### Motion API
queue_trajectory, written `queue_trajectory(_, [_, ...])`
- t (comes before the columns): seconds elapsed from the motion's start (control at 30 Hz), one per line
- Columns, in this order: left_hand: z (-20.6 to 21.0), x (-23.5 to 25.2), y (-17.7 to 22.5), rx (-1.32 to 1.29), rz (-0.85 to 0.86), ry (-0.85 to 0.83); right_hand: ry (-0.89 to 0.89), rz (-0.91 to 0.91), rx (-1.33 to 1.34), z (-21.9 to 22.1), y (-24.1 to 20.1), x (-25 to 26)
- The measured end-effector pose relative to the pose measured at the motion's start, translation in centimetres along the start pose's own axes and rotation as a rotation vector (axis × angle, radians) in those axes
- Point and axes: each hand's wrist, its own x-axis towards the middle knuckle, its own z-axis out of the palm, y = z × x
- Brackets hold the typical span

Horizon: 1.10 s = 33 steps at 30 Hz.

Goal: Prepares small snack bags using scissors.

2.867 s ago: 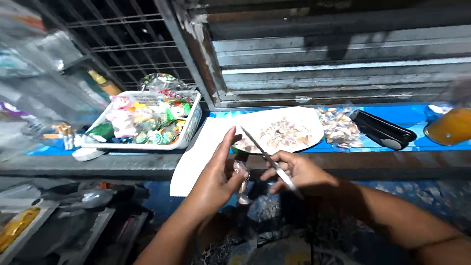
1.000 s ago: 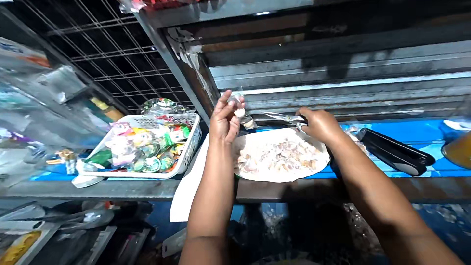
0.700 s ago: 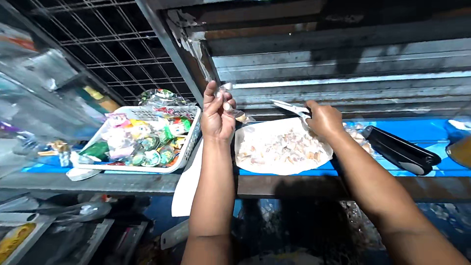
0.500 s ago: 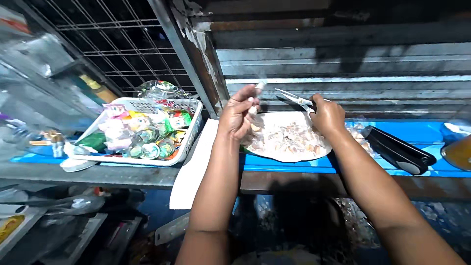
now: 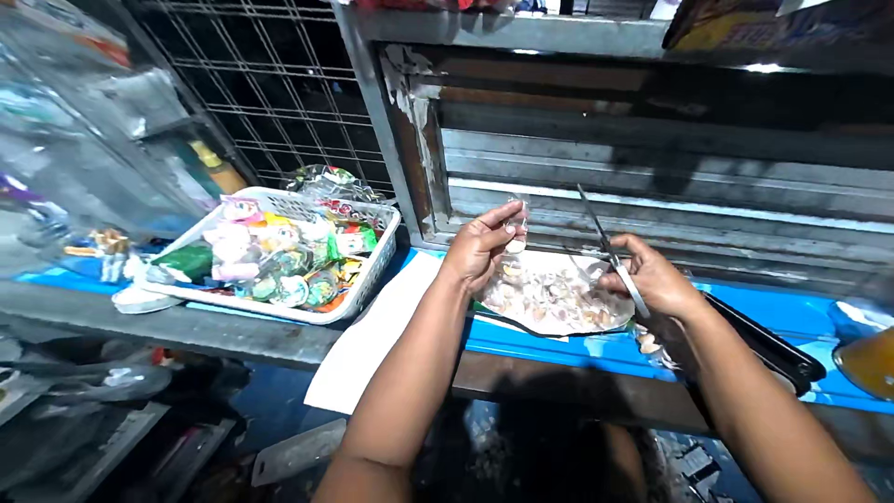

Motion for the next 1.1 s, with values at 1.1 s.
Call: queue_trajectory(1.1, [3.2, -1.9, -2.4, 0.615, 0.022, -0.441, 0.273, -0.310, 0.194, 3.0, 1.0, -0.9])
